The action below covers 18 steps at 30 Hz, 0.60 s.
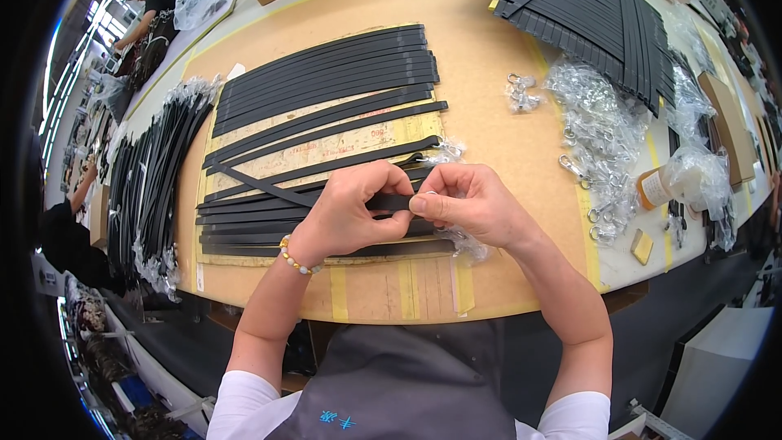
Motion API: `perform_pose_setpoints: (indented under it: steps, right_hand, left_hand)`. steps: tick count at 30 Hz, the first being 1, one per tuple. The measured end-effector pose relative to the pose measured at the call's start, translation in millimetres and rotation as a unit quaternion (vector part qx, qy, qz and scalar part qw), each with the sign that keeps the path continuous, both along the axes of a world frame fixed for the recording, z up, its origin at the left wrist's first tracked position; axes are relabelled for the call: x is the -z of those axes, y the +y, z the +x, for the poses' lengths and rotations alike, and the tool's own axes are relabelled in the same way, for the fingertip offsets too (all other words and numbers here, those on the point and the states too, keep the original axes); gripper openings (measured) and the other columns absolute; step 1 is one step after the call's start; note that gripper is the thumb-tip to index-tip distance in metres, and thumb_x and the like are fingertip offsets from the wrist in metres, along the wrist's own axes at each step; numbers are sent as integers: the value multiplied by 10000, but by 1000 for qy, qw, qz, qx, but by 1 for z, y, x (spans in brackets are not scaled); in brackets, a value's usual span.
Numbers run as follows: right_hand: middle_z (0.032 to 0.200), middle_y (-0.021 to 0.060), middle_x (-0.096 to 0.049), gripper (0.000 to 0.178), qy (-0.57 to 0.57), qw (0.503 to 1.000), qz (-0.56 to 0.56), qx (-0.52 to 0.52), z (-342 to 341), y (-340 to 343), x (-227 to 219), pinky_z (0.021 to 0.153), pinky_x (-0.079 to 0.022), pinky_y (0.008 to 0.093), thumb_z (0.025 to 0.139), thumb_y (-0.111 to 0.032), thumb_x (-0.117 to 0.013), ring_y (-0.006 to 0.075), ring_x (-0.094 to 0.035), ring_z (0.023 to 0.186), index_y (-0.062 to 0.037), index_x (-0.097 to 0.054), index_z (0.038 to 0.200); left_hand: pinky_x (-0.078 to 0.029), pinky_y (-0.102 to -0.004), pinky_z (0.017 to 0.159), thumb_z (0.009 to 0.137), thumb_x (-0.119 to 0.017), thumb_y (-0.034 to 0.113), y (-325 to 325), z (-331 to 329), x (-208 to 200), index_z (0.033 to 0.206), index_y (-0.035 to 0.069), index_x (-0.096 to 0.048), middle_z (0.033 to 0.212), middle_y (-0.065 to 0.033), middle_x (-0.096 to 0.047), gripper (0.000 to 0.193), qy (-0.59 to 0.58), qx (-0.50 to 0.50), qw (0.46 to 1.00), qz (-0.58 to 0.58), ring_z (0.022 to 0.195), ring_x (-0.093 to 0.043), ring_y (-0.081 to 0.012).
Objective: Assembling plastic and metal buckle hardware onto black leather or synthetic straps on a workshop table.
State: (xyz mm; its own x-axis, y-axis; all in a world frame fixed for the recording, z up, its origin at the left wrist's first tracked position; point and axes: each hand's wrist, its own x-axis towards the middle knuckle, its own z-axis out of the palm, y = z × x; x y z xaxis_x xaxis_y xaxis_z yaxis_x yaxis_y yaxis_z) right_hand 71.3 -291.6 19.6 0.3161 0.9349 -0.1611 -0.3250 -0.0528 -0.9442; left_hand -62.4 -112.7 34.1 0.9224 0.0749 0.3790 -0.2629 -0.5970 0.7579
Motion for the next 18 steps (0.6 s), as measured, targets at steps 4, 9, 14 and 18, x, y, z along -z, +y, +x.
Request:
perform_pose_setpoints:
  steps: [4, 9, 14, 18]
  right_hand:
    - [773, -36, -634, 218, 1, 1000, 3, -2, 1, 3, 0, 598, -418, 207, 938, -227, -783, 27, -549, 693, -42, -671, 911]
    - [762, -21, -641, 202, -72, 997, -20, 23, -6, 6, -2, 599, -428, 218, 936, -201, -758, 38, -562, 695, -22, -668, 904]
    - [720, -25, -625, 173, -109, 993, -11, 30, -15, 0, -1, 578, -415, 214, 927, -173, -736, 34, -539, 642, -28, -655, 881]
    - [710, -33, -600, 163, -101, 993, -16, 59, -19, -5, -2, 556, -397, 208, 927, -156, -724, 22, -511, 615, -34, -628, 878]
  left_hand:
    - [-549, -259, 607, 724, -784, 35, 3, 1, 2, 917, 9, -665, 790, -56, -682, 228, -19, -1, 1000, 9, 676, -655, -144]
    - [-526, -282, 563, 744, -759, 26, 4, -4, -5, 928, 19, -675, 801, -82, -681, 202, -9, 5, 1000, 1, 668, -657, -163]
    - [-526, -312, 594, 787, -728, 55, 3, -7, -4, 969, 17, -660, 803, -85, -667, 198, 18, 45, 999, -4, 661, -640, -193]
    - [-518, -319, 591, 813, -738, 82, 1, -10, -10, 982, 16, -660, 815, -80, -662, 198, 23, 53, 998, -22, 656, -630, -206]
